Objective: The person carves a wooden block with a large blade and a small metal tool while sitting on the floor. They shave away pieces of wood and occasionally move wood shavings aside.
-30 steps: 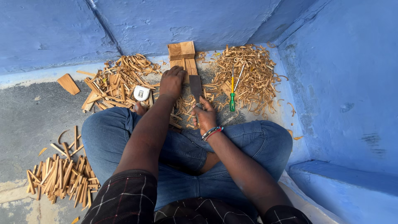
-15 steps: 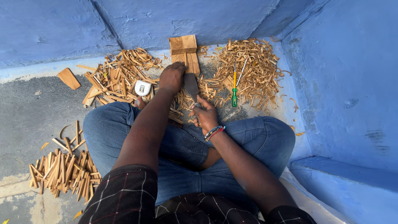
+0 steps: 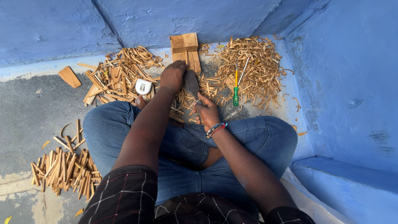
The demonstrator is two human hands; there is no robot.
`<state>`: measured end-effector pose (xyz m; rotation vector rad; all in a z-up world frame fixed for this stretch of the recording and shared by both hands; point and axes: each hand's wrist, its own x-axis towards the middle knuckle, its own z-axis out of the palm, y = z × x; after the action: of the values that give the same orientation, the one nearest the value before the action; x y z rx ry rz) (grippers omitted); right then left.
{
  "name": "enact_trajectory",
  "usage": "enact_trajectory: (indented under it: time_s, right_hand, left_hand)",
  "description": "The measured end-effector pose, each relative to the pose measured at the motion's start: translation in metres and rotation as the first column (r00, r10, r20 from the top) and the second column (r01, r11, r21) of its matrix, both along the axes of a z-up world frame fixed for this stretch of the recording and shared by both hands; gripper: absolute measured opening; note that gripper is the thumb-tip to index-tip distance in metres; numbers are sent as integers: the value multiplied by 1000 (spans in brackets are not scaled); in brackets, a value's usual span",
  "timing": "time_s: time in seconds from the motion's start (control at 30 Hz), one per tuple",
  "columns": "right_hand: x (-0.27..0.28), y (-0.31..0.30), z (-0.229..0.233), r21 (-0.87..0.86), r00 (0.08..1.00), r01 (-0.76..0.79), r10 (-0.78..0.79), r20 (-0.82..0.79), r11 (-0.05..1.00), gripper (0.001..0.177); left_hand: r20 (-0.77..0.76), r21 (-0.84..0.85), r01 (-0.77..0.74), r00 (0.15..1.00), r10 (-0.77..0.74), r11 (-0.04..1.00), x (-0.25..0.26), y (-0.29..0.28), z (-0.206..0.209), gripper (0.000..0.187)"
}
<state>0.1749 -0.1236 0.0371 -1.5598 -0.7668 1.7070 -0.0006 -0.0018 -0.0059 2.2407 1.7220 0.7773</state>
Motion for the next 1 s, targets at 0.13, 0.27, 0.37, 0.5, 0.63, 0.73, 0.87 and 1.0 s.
enact_trajectory:
  time_s: [0.13,0.27,0.37,0.5,0.63,0.73,0.87,1.0]
  right_hand:
    - [3,8,-2,-28,1000,-12,12,-8,1000,55]
    - [4,15,-8,7,1000,-2,3,-17,1000,54]
    - [2,19,-16,7,1000,9,-9,-25,1000,54]
    - [3,25,-26,13,998,34,-34,-44,999,54]
    - [0,33,-31,86,994,43,-34,-100,995,52]
    - [-5,45,-32,26,998,55,-55,6,998,53]
    - [-11,60,-32,47,994,64,-60,-92,997,53]
    - [0,67,-46,30,996,28,-26,-80,999,54]
  left_hand:
    - [-31,-8,8,1000,-8,1000,1,1,2,33]
    - [-84,55,6,996,-1,998,4,3,1,33]
    - [-89,65,4,996,2,998,5,1,1,34]
    - [-153,145,33,988,-10,989,6,5,2,36]
    - [-127,119,95,989,-80,988,0,9,2,39]
    - [-132,94,88,988,-76,992,2,10,1,35]
    - [-144,160,80,988,-57,984,0,9,3,33]
    - [-192,180,90,980,-54,980,3,11,-5,36]
